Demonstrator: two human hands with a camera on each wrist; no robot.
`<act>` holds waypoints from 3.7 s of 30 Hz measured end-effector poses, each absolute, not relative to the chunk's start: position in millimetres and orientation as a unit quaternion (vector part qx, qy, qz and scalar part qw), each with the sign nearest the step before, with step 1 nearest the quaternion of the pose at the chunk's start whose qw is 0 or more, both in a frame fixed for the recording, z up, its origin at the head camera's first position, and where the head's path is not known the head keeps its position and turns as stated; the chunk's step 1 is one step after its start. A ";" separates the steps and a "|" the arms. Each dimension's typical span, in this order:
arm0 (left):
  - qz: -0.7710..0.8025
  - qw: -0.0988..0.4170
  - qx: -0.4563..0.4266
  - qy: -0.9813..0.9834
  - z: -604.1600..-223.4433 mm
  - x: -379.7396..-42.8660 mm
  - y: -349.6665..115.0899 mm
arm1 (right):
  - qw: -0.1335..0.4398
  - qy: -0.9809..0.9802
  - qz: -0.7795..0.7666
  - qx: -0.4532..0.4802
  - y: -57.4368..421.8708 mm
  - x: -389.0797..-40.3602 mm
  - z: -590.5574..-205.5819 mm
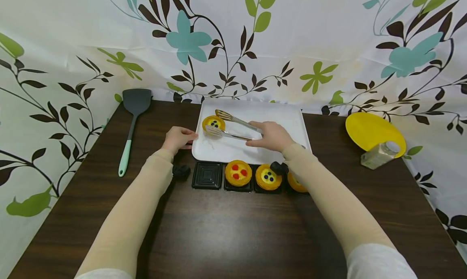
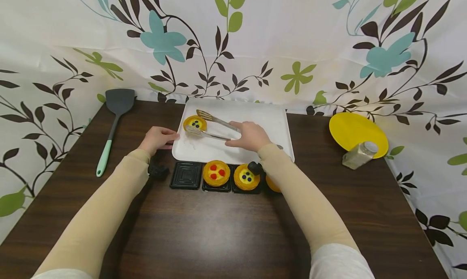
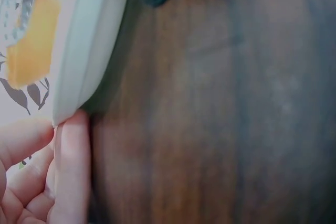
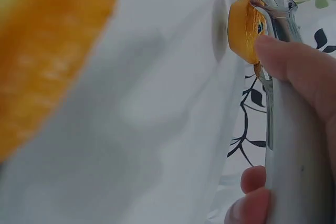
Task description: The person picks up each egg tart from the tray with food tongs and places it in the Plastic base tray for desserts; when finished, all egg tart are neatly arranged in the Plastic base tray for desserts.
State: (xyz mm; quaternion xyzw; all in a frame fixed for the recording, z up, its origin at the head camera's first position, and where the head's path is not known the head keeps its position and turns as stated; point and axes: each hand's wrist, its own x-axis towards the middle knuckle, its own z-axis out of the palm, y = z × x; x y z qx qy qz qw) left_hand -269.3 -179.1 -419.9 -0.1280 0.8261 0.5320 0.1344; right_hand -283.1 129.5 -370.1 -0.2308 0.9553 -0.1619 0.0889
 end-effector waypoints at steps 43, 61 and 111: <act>0.528 0.171 -0.128 0.822 -412.2 -269.5 -178.8 | 0.050 0.919 -0.154 -0.359 157.5 -171.1 -379.1; 0.529 0.166 -0.124 0.823 -408.5 -267.4 -177.6 | 0.064 0.928 -0.144 -0.338 154.5 -170.7 -383.1; 0.533 0.155 -0.128 0.822 -410.8 -263.0 -177.0 | 0.020 0.929 -0.246 -0.274 183.1 -169.7 -385.7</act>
